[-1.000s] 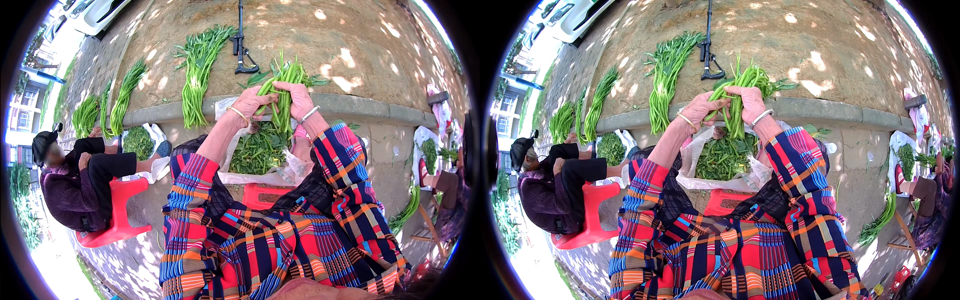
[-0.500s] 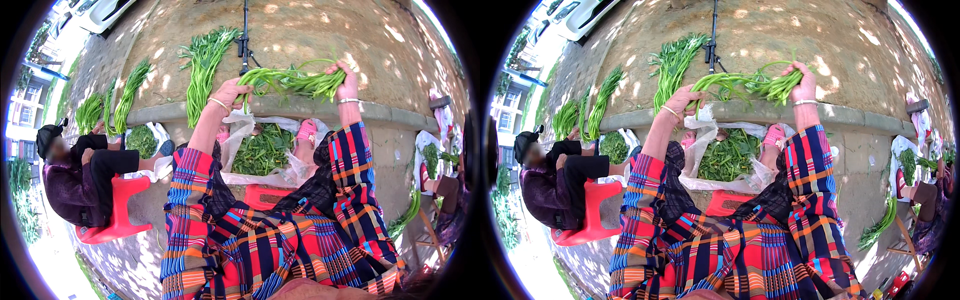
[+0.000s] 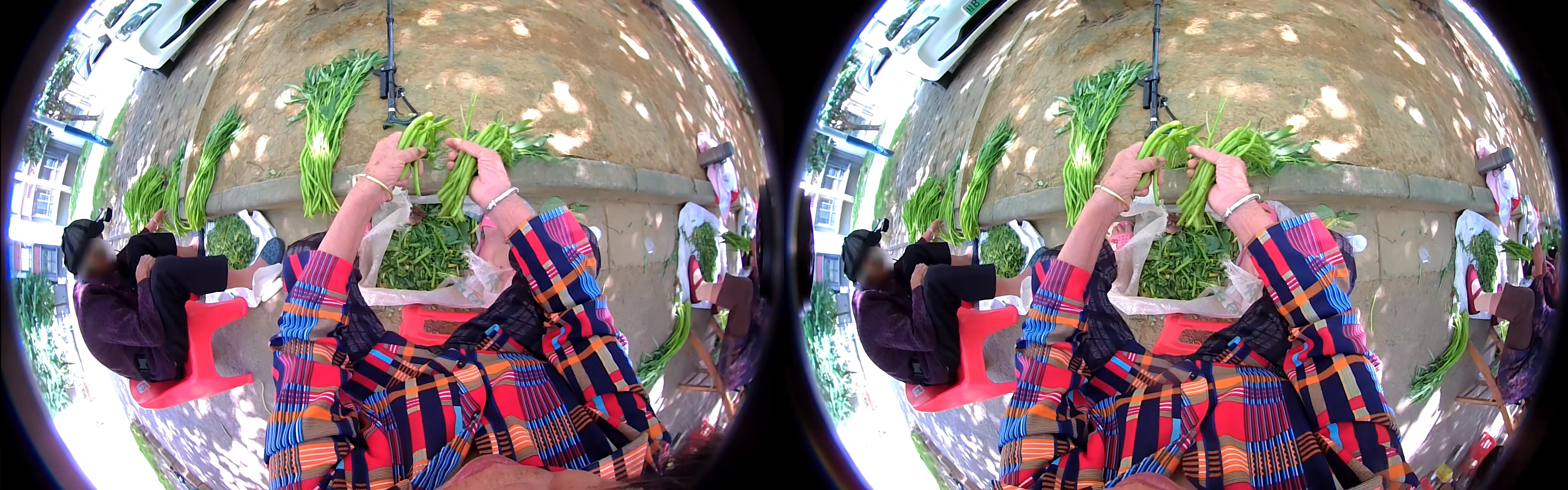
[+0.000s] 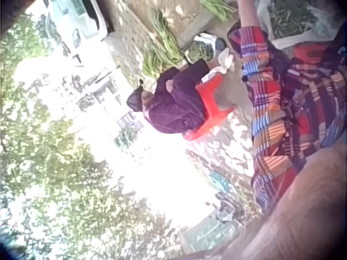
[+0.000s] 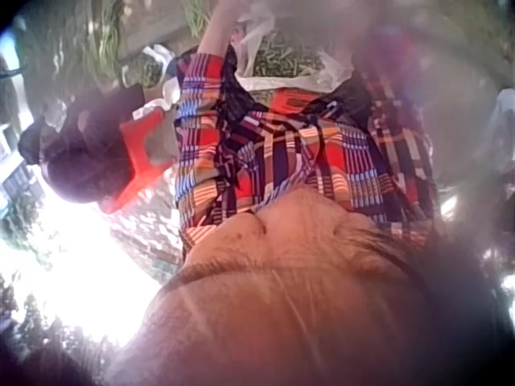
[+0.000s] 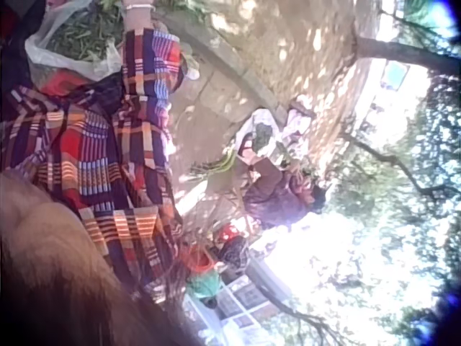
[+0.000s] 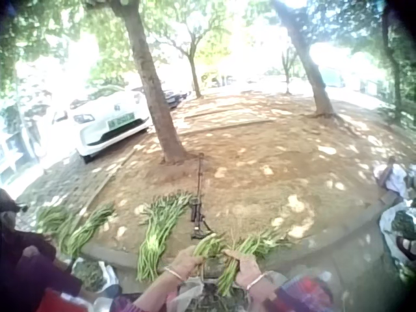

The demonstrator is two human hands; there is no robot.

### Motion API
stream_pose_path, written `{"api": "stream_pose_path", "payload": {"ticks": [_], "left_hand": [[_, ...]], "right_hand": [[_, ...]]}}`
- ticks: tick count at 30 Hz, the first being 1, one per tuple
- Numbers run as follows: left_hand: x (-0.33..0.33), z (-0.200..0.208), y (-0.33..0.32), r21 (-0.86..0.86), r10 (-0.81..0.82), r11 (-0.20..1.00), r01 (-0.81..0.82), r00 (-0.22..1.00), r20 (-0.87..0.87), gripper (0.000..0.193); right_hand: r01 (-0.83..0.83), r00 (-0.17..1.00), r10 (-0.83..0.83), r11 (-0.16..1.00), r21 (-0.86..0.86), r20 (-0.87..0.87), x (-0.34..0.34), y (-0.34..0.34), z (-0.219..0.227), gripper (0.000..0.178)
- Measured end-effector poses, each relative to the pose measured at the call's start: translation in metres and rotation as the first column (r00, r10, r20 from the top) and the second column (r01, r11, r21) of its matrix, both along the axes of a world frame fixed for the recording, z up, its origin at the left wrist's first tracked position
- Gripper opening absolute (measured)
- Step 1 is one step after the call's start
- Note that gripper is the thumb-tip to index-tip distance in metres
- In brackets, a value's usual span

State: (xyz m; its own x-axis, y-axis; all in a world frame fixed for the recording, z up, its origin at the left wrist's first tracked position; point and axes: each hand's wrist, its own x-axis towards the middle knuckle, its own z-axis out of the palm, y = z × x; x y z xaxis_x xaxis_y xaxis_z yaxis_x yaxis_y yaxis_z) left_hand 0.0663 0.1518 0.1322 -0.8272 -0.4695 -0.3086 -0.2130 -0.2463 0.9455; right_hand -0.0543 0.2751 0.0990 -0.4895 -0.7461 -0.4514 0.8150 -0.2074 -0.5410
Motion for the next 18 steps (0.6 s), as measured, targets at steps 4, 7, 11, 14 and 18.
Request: {"api": "stream_pose_path", "payload": {"ticks": [4,7,11,14,18], "left_hand": [[-0.005,0.006,0.014,-0.097,-0.049,0.994,0.05,0.999,0.013,0.019],[-0.008,0.007,0.021,-0.154,-0.083,0.985,0.084,0.996,0.013,0.021],[0.001,-0.007,0.006,-0.32,-0.094,0.939,0.125,0.99,0.109,0.015],[0.004,0.001,0.003,-0.269,-0.102,0.954,0.133,0.987,0.125,0.012],[0.01,0.005,-0.002,-0.115,-0.138,0.982,0.152,0.983,0.121,0.012]], "right_hand": [[0.03,0.998,-0.028,0.999,0.042,-0.048,0.014,-0.007,-0.001,0.014],[0.13,0.988,-0.123,0.989,0.068,-0.09,0.011,-0.011,0.001,0.013],[0.233,0.962,-0.217,0.969,0.082,-0.163,0.006,-0.006,0.008,0.011],[0.346,0.913,-0.338,0.938,-0.009,-0.228,-0.028,0.003,0.021,0.01],[0.27,0.88,-0.288,0.957,-0.102,-0.378,-0.039,0.008,0.025,0.013]]}}
